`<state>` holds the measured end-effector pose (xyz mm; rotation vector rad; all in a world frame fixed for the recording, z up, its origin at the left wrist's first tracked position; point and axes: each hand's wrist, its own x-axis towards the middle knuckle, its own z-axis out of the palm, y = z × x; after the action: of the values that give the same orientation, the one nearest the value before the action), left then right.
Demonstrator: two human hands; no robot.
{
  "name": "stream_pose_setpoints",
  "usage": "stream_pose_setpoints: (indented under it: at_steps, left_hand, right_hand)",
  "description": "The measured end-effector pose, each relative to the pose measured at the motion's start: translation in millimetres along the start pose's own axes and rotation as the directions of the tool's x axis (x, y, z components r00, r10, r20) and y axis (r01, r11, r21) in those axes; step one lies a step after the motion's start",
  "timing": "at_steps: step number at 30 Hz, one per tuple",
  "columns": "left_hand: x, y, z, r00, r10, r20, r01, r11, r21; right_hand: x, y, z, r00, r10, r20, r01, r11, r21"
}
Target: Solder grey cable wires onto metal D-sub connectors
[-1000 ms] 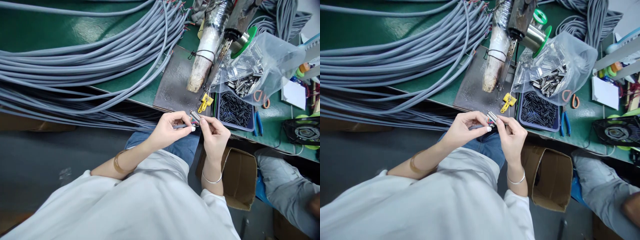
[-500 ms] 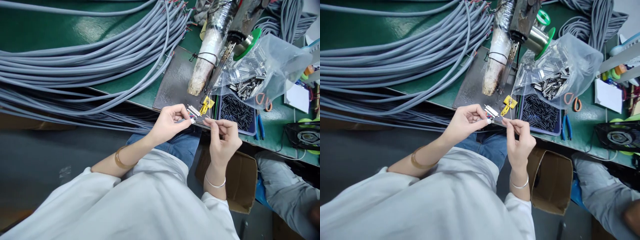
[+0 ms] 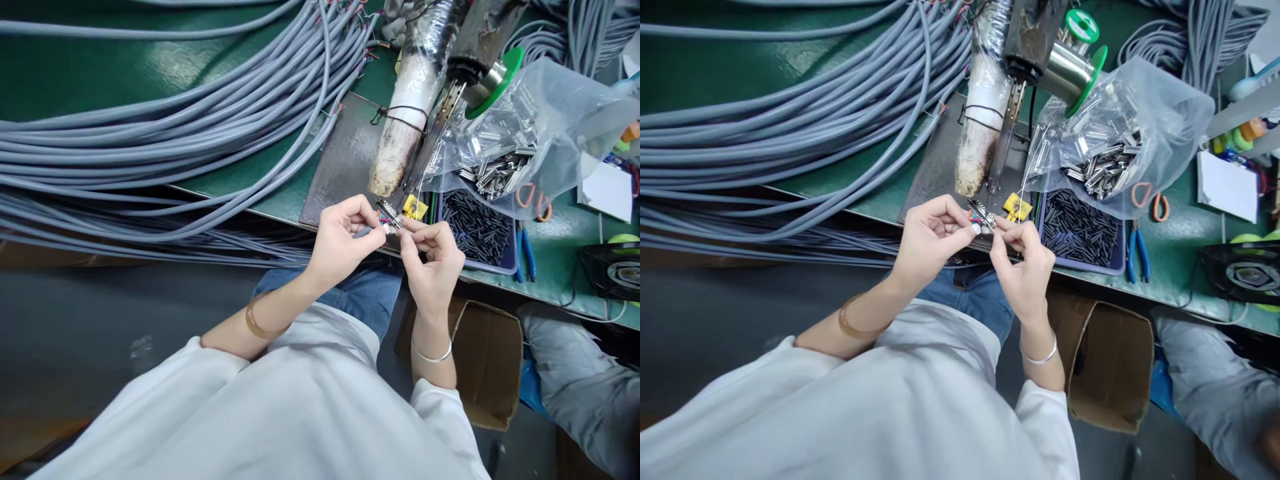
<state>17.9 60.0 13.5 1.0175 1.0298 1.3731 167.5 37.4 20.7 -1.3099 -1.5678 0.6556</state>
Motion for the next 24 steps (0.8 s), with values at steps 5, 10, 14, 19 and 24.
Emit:
stream_pose_setpoints:
  at_steps: [5,10,14,19,24]
  left_hand:
    - [2,0,4.7,0.999,0.04,-0.036,-0.039,0.999,0.036]
    - [2,0,8.2,0.995,0.076,-0.071,-0.072,0.996,0.061]
    - [2,-1,9.3,0.993,0.083,-0.083,-0.078,0.994,0.071]
    - [2,0,8.5,0.993,0.086,-0.075,-0.08,0.994,0.073]
    - [1,4,9.0,0.993,0.09,-0.074,-0.086,0.995,0.06]
  right_hand:
    - [8,0,-3,0.999,-0.038,0.017,0.038,0.999,0.003]
    - [13,2,-4,0.997,-0.066,0.027,0.065,0.998,0.007]
    - [14,2,-5,0.997,-0.074,0.035,0.074,0.997,0.018]
    - [14,1,-6,0.996,-0.075,0.039,0.076,0.997,-0.018]
    - [16,-4,-6,0.992,-0.12,0.023,0.121,0.992,-0.046]
